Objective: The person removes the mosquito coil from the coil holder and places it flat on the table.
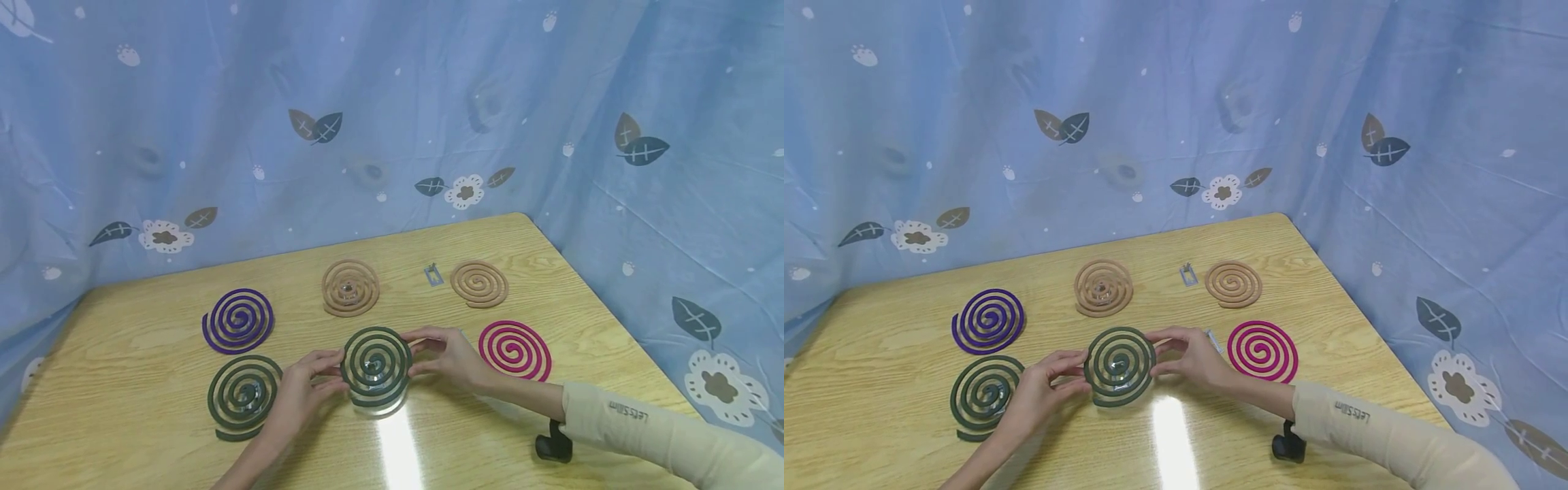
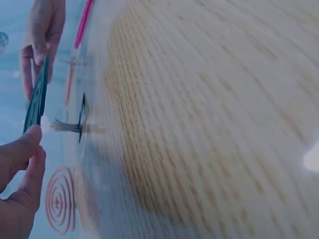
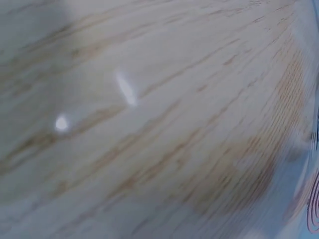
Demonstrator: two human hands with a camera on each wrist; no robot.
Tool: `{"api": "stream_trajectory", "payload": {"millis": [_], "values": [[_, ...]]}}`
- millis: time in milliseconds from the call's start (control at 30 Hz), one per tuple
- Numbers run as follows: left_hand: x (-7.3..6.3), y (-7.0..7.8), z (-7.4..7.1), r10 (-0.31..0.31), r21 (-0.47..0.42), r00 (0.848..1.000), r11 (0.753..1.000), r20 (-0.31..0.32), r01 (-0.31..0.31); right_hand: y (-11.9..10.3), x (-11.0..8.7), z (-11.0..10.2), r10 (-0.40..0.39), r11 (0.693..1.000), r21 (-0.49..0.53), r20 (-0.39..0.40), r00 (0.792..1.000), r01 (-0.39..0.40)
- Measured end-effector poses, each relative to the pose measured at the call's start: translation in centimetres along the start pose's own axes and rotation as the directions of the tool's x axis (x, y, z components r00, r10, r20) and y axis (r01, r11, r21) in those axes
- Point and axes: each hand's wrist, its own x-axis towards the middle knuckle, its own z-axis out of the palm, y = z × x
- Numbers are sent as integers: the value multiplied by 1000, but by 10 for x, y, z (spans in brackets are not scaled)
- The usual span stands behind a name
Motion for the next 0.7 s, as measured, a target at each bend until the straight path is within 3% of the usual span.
{"api": "stream_trajectory", "payload": {"millis": [200, 367, 700], "values": [[0, 2, 3, -40, -94, 999, 995, 32, 43, 3, -5, -5, -17, 999, 52, 41, 999, 15], [1, 2, 6, -47, -148, 997, 987, 59, 55, 5, -10, -8, -23, 999, 38, 47, 999, 22], [-2, 4, 13, -36, -177, 996, 983, 77, 49, 11, -17, -14, -50, 998, 33, 44, 998, 48]]}}
